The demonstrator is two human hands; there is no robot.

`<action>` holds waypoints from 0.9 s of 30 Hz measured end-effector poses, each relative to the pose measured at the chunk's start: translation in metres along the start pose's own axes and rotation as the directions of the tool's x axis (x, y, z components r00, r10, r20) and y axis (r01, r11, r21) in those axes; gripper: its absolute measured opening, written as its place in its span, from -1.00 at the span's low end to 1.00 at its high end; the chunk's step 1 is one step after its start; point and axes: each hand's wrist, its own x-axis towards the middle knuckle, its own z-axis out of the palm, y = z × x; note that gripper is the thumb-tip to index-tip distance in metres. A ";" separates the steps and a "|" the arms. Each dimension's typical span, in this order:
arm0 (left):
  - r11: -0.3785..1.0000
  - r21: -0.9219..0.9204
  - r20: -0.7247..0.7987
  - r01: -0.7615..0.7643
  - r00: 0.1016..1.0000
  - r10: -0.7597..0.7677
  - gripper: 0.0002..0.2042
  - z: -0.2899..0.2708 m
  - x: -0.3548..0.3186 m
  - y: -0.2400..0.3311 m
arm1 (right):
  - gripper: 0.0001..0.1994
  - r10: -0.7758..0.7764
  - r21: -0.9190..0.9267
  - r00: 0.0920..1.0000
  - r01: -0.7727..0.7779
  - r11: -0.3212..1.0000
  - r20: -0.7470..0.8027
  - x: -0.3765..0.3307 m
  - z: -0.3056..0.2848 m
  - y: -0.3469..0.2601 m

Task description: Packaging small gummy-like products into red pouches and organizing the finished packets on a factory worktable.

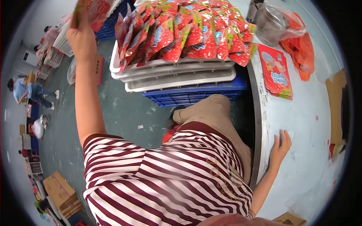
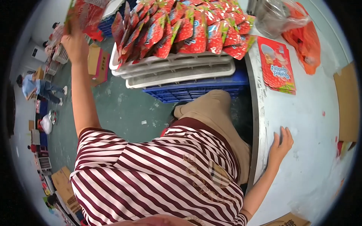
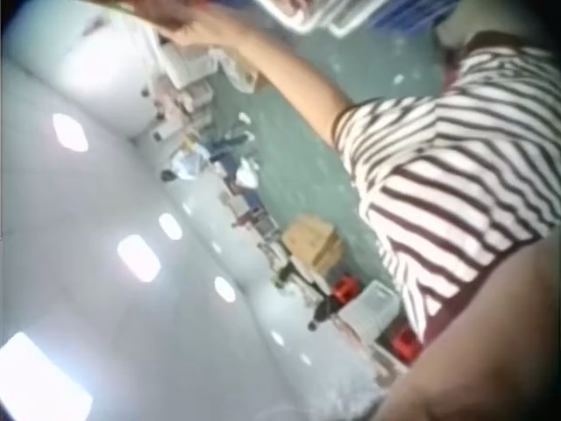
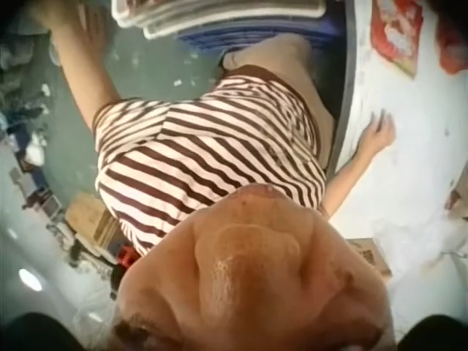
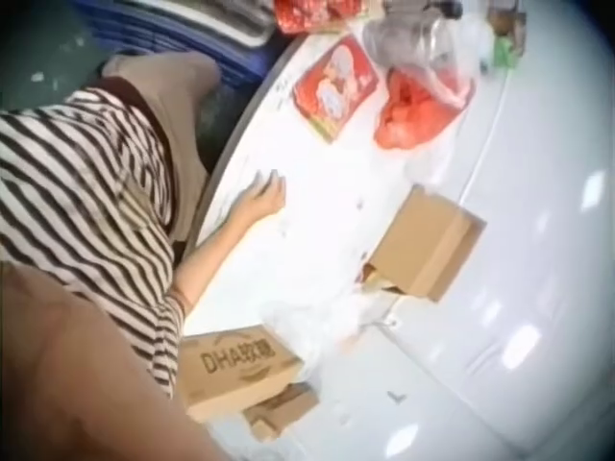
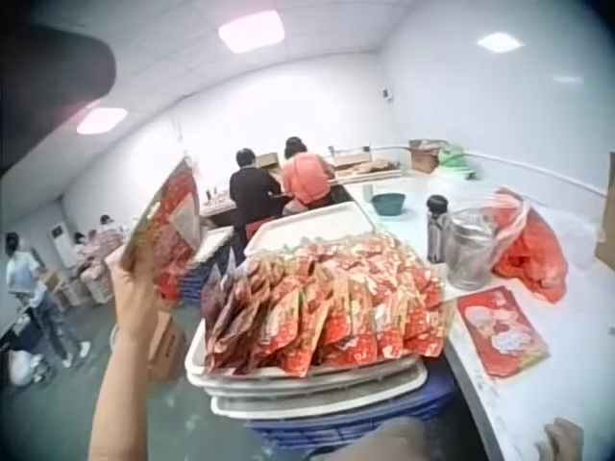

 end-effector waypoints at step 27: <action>0.237 0.025 0.038 0.971 0.236 -0.971 -0.30 0.022 -0.030 -0.191 | -0.52 0.104 -0.041 0.975 -0.098 0.994 0.194 0.040 -0.011 -0.024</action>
